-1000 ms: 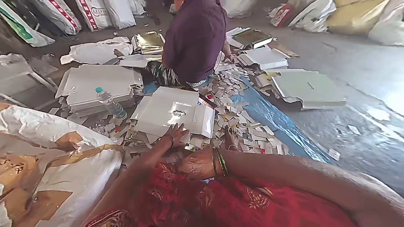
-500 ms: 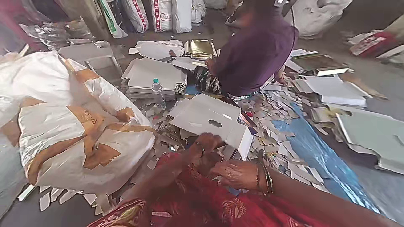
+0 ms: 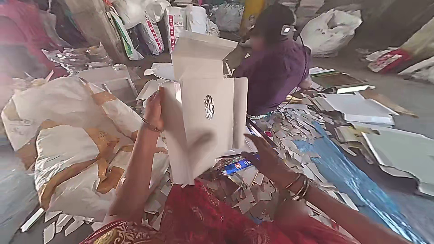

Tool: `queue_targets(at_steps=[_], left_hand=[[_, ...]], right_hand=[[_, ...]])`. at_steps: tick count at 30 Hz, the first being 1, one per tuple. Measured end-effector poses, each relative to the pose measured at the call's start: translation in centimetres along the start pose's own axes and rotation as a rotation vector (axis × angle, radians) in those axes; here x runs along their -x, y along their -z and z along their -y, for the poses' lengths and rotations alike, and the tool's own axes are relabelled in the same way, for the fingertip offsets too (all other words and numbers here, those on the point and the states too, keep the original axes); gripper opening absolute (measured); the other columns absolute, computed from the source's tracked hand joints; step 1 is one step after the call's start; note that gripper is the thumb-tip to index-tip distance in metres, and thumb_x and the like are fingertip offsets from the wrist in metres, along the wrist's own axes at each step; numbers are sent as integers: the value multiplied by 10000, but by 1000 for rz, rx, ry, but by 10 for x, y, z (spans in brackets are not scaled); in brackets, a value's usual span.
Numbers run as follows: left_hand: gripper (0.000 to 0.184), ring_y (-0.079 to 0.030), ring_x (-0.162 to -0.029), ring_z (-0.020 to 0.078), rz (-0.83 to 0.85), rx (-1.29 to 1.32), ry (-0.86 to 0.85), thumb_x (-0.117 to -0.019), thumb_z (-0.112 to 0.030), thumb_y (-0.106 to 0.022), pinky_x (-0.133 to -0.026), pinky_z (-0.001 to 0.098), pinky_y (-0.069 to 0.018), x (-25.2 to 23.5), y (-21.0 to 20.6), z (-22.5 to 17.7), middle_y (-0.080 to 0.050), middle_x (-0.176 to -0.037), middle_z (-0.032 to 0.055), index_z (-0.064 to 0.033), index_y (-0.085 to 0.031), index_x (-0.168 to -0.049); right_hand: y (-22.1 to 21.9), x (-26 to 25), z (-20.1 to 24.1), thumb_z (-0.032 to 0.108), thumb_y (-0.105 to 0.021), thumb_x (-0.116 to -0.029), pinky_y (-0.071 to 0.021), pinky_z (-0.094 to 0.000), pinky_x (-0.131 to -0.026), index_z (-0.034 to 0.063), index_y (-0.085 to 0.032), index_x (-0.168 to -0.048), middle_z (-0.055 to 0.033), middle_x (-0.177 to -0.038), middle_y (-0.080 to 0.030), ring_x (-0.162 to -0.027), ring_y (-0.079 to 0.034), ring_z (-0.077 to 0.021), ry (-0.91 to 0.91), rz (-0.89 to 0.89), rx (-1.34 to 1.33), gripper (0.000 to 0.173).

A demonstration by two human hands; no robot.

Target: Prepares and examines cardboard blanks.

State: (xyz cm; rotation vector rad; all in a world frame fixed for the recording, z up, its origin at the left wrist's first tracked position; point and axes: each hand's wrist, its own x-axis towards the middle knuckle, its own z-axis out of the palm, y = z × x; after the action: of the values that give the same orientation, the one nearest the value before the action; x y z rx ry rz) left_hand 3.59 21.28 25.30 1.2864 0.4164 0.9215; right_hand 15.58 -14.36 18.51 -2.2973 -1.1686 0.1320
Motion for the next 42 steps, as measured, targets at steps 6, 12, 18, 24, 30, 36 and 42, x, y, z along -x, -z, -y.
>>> queue_targets(at_steps=[6, 12, 18, 24, 30, 36, 42], left_hand=[[447, -707, -934, 102, 299, 161, 209, -1100, -471, -334, -807, 336, -611, 27, 30, 34, -719, -1062, 7, -163, -591, -1297], [427, -727, -869, 75, 501, 462, 281, -1109, -388, -300, -741, 277, -625, 41, 24, 40, -754, -970, -13, -192, -679, -1134], [414, -700, -888, 115, 304, 184, 334, -1100, -439, -350, -752, 330, -603, 25, 20, 66, -721, -1030, 29, -162, -617, -1253], [715, -417, -1431, 330, 267, -294, 303, -1054, -534, -441, -1138, 539, -381, 34, 27, 102, -358, -1607, 187, -133, -245, -1613], [981, -535, -1301, 376, 267, -352, 250, -895, -390, -772, -1037, 534, -480, 38, 18, 105, -408, -1537, 265, -197, -149, -1627], [918, -593, -1223, 310, 381, -326, 247, -893, -159, -721, -968, 482, -525, 51, 23, 74, -470, -1501, 221, -188, -164, -1623], [249, -690, -770, 105, 143, -27, 347, -1053, -206, -522, -682, 291, -600, 56, 76, 60, -704, -928, 43, -79, -585, -1257]], right_hand=[[-6, -8, -30, 602, -613, -913, -360, -562, -1169, 83, -212, -1622, -273, -1616, -295, -1467, -362, -413, -122, -248, -196, 965], [17, -6, -36, 330, -686, -952, -442, -482, -1120, 61, -139, -1622, -269, -1542, -403, -1385, -482, -320, -259, -438, -407, 906], [23, 10, -34, 349, -646, -966, -594, -238, -828, 73, -560, -1261, 41, -1055, -684, -944, -679, -12, -301, -367, -598, 413], [31, 12, -31, 328, -691, -921, -592, -204, -793, 93, -565, -1225, 100, -997, -667, -901, -670, 23, -192, -464, -657, 404], [34, 11, -29, 323, -691, -929, -598, -219, -848, 110, -564, -1239, 108, -1023, -688, -955, -683, 4, -122, -469, -724, 397], [35, 12, -25, 356, -697, -922, -585, -205, -863, 92, -549, -1260, 109, -1047, -668, -972, -668, 19, -111, -509, -672, 454], [37, 9, -36, 267, -637, -985, -550, -185, -878, 22, -552, -1265, 44, -1084, -630, -982, -626, 36, -172, -563, -596, 382]])
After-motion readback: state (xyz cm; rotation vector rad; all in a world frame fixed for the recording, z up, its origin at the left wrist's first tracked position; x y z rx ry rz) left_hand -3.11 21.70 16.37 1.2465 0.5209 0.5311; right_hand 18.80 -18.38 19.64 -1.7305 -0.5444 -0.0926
